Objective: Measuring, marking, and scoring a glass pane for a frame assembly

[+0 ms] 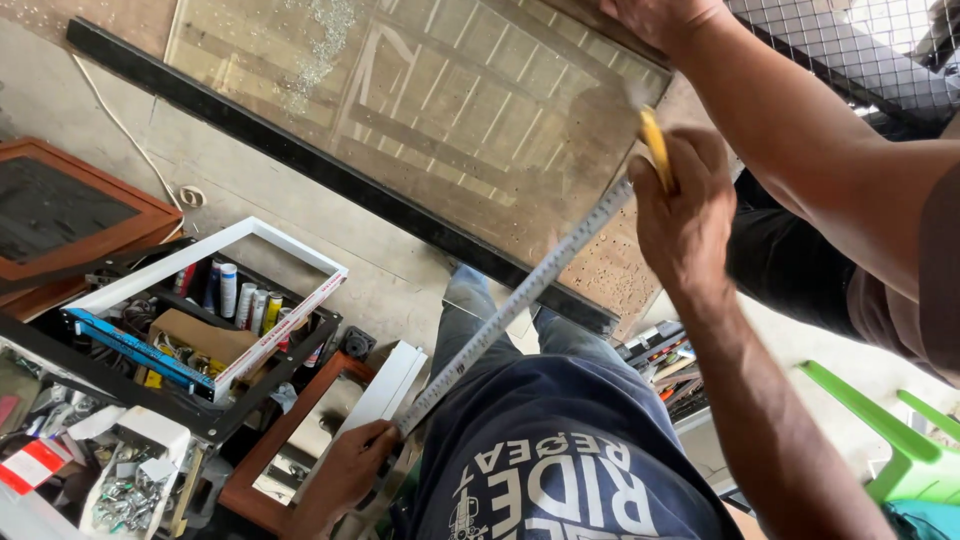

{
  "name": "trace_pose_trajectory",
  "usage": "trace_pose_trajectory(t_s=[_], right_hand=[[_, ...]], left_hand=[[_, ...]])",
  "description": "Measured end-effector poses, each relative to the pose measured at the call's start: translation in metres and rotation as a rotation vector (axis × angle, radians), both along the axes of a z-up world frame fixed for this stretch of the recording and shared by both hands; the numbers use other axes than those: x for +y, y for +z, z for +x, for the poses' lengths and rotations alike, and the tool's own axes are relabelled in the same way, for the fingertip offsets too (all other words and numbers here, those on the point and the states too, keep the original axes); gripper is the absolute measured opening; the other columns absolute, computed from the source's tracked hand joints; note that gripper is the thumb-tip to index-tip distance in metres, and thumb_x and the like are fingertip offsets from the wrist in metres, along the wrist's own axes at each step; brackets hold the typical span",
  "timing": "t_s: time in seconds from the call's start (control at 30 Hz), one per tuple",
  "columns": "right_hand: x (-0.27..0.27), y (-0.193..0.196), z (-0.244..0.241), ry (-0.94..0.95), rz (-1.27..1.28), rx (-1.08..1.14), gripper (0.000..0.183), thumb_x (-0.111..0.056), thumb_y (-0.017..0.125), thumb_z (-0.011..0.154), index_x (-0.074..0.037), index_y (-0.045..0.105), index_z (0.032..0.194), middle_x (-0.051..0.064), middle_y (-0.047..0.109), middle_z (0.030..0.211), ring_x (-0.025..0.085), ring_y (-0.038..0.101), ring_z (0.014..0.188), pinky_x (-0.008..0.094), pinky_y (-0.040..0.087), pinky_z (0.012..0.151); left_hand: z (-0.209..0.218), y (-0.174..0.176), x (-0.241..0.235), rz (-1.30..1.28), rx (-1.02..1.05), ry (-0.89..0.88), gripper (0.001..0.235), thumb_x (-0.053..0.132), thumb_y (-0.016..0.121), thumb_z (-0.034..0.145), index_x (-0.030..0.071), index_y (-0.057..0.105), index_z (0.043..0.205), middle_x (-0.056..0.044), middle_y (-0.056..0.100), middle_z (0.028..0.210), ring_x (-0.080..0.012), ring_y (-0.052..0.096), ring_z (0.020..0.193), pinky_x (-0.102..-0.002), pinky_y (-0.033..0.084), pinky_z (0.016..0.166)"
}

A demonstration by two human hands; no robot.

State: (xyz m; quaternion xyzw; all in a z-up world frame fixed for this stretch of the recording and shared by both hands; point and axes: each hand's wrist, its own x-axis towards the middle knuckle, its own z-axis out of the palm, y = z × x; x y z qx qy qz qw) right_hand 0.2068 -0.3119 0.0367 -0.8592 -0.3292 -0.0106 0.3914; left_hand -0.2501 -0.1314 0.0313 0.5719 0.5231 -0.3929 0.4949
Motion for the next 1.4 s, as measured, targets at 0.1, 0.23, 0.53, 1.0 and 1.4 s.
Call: trace_pose_trajectory(t_s=[0.1,0.23,0.53,1.0,1.4], right_hand=[[-0.033,-0.010,-0.028,-0.017,0.032,-0.084,0.013,0.005,0.068,0.106,0.008,0.064,0.118,0.022,0.058,0.107,0.033,0.056,0.088,0.045,0.048,0.070],[-0.085,-0.047,-0.064,0.020,-0.003,-0.016,0.013,0.007,0.069,0.102,0.011,0.057,0.107,0.023,0.061,0.102,0.033,0.051,0.083,0.046,0.044,0.064],[-0.138,-0.081,-0.105,-0.174,-0.049,0.322,0.011,-0.009,0.074,0.101,-0.002,0.075,0.109,0.017,0.068,0.104,0.030,0.064,0.077,0.038,0.047,0.060],[-0.135,-0.082,-0.106,-0.189,-0.046,0.354,0.009,-0.008,0.074,0.102,-0.004,0.075,0.110,0.016,0.068,0.104,0.035,0.066,0.085,0.042,0.050,0.068],[-0.131,-0.090,-0.105,-0.147,-0.063,0.345,0.013,-0.008,0.076,0.101,-0.006,0.076,0.113,0.016,0.069,0.104,0.039,0.068,0.090,0.045,0.053,0.075]], left_hand=[[0.064,0.044,-0.001,0.108,0.103,-0.161,0.044,0.045,0.046,0.099,0.017,0.080,0.103,-0.004,0.080,0.097,-0.0202,0.070,0.091,-0.033,0.047,0.080],[0.077,0.033,-0.005,0.155,0.018,-0.146,0.042,0.046,0.049,0.101,0.012,0.063,0.081,-0.007,0.062,0.074,-0.0198,0.057,0.070,-0.034,0.038,0.065],[0.113,0.006,-0.001,0.146,0.003,-0.090,0.057,0.059,0.051,0.098,0.019,0.073,0.132,-0.018,0.069,0.134,-0.0474,0.061,0.126,-0.064,0.051,0.107],[0.137,-0.007,-0.012,0.252,-0.099,-0.077,0.046,0.044,0.049,0.104,0.014,0.073,0.128,-0.019,0.076,0.112,-0.0449,0.069,0.112,-0.061,0.061,0.090],[0.121,-0.021,-0.023,0.256,-0.089,-0.016,0.046,0.046,0.047,0.105,0.015,0.070,0.130,-0.018,0.076,0.113,-0.0448,0.068,0.114,-0.062,0.061,0.092]])
